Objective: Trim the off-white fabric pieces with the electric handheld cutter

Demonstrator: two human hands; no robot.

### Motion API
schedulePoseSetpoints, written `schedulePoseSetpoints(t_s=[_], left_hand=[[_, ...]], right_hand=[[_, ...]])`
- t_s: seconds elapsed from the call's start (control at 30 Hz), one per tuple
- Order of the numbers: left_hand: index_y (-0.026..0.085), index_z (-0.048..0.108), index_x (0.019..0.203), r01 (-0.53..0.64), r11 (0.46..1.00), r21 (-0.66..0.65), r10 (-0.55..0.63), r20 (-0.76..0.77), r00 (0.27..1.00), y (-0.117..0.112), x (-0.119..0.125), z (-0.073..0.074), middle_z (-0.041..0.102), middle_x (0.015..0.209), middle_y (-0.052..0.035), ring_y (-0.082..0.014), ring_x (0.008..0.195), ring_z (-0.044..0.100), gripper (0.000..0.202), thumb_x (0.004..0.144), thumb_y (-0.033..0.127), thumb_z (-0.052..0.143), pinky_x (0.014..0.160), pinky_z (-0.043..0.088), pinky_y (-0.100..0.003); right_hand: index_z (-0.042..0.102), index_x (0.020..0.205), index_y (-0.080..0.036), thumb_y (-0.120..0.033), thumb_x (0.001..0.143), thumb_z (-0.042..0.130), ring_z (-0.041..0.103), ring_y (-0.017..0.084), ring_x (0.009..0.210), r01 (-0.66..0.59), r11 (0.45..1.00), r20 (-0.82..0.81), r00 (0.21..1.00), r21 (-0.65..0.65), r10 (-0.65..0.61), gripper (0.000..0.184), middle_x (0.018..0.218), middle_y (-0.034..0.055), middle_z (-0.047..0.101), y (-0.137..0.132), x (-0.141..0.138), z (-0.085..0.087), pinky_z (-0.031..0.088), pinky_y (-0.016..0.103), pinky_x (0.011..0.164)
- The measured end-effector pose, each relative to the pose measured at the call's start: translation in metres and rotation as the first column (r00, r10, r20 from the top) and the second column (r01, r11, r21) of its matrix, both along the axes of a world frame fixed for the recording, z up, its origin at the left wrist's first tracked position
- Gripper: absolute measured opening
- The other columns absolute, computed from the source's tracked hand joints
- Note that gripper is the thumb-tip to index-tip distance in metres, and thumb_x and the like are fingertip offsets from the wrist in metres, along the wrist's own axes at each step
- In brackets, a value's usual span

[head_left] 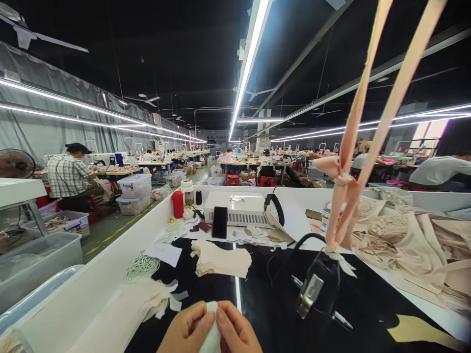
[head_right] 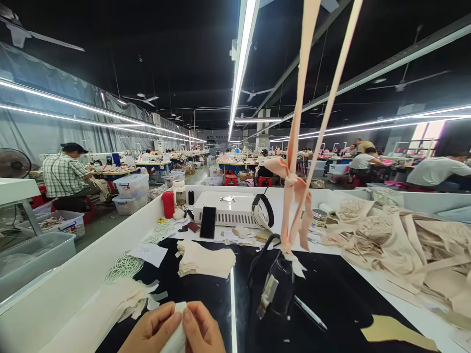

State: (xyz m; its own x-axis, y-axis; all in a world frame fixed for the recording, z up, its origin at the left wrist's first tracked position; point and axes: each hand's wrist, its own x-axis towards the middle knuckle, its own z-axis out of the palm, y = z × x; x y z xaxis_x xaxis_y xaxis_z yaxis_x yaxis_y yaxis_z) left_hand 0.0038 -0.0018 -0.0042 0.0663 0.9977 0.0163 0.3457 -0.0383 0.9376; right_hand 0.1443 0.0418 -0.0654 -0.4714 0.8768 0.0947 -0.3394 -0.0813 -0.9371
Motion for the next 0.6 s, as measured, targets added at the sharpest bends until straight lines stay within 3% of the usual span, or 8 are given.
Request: schedulePoseSetpoints(t_s=[0.17, 0.27, 0.43, 0.6], left_hand=[[0.022, 0.035, 0.064, -0.121, 0.984, 0.131, 0.131, -0.074, 0.989, 0.025, -0.014, 0.011, 0.037, 0.066, 0.0031, -0.016, 0.067, 0.037, 0.068, 0.083, 0.084, 0.054, 0.062, 0.036, -0.026], [0.021, 0.044, 0.063, -0.152, 0.978, 0.144, 0.162, -0.062, 0.985, 0.045, -0.028, 0.011, 0.041, 0.064, 0.003, -0.016, 0.063, 0.039, 0.067, 0.078, 0.086, 0.058, 0.058, 0.037, -0.025], [0.021, 0.061, 0.071, -0.276, 0.942, 0.189, 0.287, -0.035, 0.957, 0.077, -0.044, 0.011, 0.055, 0.068, 0.0019, -0.0181, 0.067, 0.05, 0.06, 0.08, 0.08, 0.059, 0.061, 0.041, -0.024], [0.02, 0.067, 0.075, -0.304, 0.944, 0.127, 0.307, 0.0, 0.952, 0.098, -0.044, 0.023, 0.061, 0.071, 0.0, -0.02, 0.071, 0.054, 0.06, 0.07, 0.08, 0.066, 0.057, 0.04, -0.024]], right_hand=[[0.07, 0.096, -0.019, -0.084, 0.073, 0.073, 0.061, 0.016, 0.07, -0.078, 0.994, 0.011, 0.997, 0.073, 0.077, 0.069, 0.076, 0.0012, 0.069, 0.009, -0.008, -0.002, 0.044, 0.027, 0.071], [0.072, 0.093, -0.017, -0.083, 0.073, 0.073, 0.062, 0.017, 0.074, -0.074, 0.991, 0.075, 0.995, 0.112, 0.066, 0.069, 0.08, 0.0031, 0.071, 0.02, -0.006, 0.001, 0.044, 0.029, 0.073], [0.075, 0.091, -0.017, -0.083, 0.073, 0.068, 0.06, 0.018, 0.074, 0.074, 0.98, 0.197, 0.974, 0.183, -0.11, 0.069, 0.081, 0.0036, 0.07, 0.045, -0.001, 0.011, 0.042, 0.029, 0.071], [0.077, 0.089, -0.019, -0.065, 0.079, 0.068, 0.055, 0.017, 0.065, 0.18, 0.954, 0.328, 0.91, 0.239, -0.253, 0.048, 0.067, 0.0004, 0.065, 0.067, 0.02, 0.021, 0.038, 0.028, 0.062]])
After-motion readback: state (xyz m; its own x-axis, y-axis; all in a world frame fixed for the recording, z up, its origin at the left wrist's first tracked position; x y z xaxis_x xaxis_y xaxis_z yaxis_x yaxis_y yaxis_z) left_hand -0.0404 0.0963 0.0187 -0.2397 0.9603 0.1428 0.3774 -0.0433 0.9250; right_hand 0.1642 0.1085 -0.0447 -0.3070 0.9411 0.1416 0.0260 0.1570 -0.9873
